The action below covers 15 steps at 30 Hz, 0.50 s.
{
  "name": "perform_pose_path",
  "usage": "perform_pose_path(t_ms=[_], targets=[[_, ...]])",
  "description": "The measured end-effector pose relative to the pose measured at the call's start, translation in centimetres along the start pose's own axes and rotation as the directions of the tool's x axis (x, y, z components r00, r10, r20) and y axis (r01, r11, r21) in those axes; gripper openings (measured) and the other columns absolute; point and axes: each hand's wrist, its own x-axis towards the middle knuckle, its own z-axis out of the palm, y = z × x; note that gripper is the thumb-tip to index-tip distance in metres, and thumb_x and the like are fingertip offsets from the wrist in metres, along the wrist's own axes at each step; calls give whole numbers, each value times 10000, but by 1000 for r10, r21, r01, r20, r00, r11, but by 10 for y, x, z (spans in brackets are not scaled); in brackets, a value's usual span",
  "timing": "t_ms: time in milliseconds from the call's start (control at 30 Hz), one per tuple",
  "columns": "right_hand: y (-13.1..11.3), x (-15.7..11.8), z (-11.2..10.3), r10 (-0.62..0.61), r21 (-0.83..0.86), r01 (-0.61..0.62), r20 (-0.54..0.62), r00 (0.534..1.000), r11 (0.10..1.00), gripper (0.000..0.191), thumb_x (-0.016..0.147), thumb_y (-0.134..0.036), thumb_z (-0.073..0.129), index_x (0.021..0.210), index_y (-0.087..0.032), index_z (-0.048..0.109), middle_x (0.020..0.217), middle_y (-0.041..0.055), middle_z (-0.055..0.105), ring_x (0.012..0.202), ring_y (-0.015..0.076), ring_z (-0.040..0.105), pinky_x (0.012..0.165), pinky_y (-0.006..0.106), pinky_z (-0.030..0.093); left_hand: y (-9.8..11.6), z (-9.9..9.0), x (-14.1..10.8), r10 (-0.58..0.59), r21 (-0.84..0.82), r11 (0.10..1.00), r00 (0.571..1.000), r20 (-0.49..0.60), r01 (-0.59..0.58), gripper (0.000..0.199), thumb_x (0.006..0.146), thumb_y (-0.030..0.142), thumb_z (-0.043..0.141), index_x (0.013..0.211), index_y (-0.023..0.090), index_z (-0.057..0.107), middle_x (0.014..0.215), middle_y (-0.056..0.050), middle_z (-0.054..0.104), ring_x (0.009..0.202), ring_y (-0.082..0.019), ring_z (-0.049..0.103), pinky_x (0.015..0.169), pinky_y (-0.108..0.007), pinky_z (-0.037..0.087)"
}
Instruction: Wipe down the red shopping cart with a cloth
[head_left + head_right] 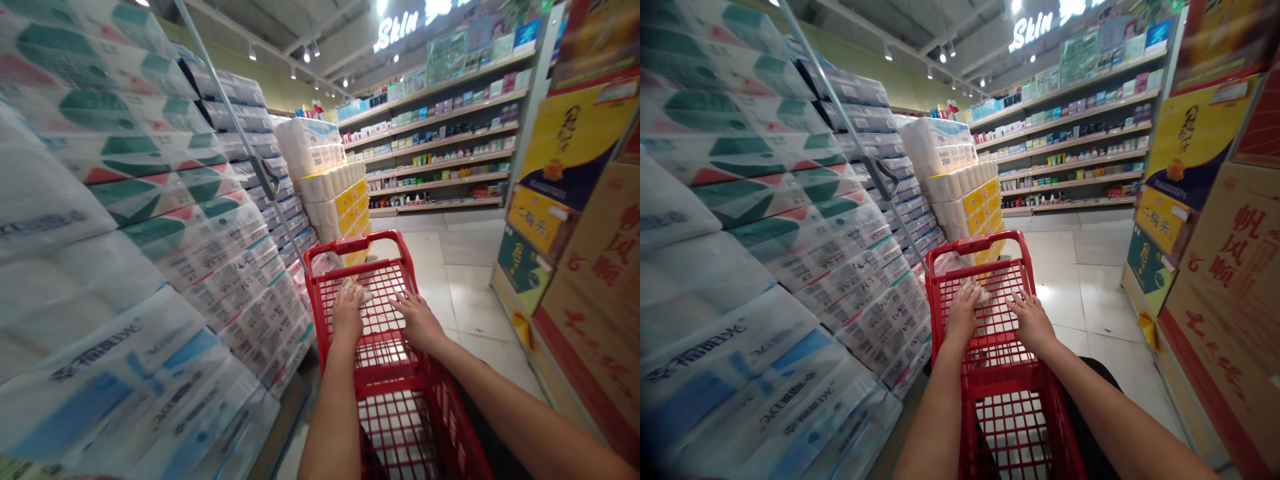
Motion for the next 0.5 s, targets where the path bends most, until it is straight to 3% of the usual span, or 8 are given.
perform_pose_path(t_ms=[167, 367, 433, 500], targets=[[-2, 2, -1, 10, 27, -11, 7, 1000, 1000, 857, 587, 32, 525, 1393, -258, 484, 1532, 38, 348, 1454, 238, 192, 1164, 459, 150, -4, -3, -2, -217, 38, 973, 957, -192, 228, 581, 800, 9, 426, 1330, 219, 540, 1467, -61, 434, 1358, -239, 376, 1147, -391, 328], [-5, 6, -6, 10, 52, -10, 14, 1000, 999, 841, 587, 21, 553, 1382, -247, 499, 1522, 49, 367, 1447, 243, 213, 1153, 443, 185, 7, -1, -5, -40, 29, 999, 999, -24, 41, 550, 792, 29, 462, 1243, 312, 600, 1442, 15, 474, 1370, -257, 336, 1125, -461, 330], [-5, 7, -6, 13, 61, -14, 21, 1000, 998, 853, 575, 15, 566, 1384, -247, 496, 1519, 52, 373, 1444, 242, 223, 1154, 443, 182, 9, -3, -7, -125, 40, 991, 988, -87, 129, 545, 809, 40, 447, 1272, 293, 581, 1461, -11, 453, 1362, -267, 344, 1109, -476, 341], [-5, 7, -4, 15, 68, -17, 21, 1000, 998, 854, 569, 3, 581, 1384, -236, 496, 1516, 61, 379, 1441, 242, 231, 1157, 443, 177, 8, -5, -9, -265, 43, 961, 952, -155, 274, 539, 826, 62, 435, 1303, 281, 556, 1478, -40, 430, 1343, -295, 366, 1080, -524, 359]])
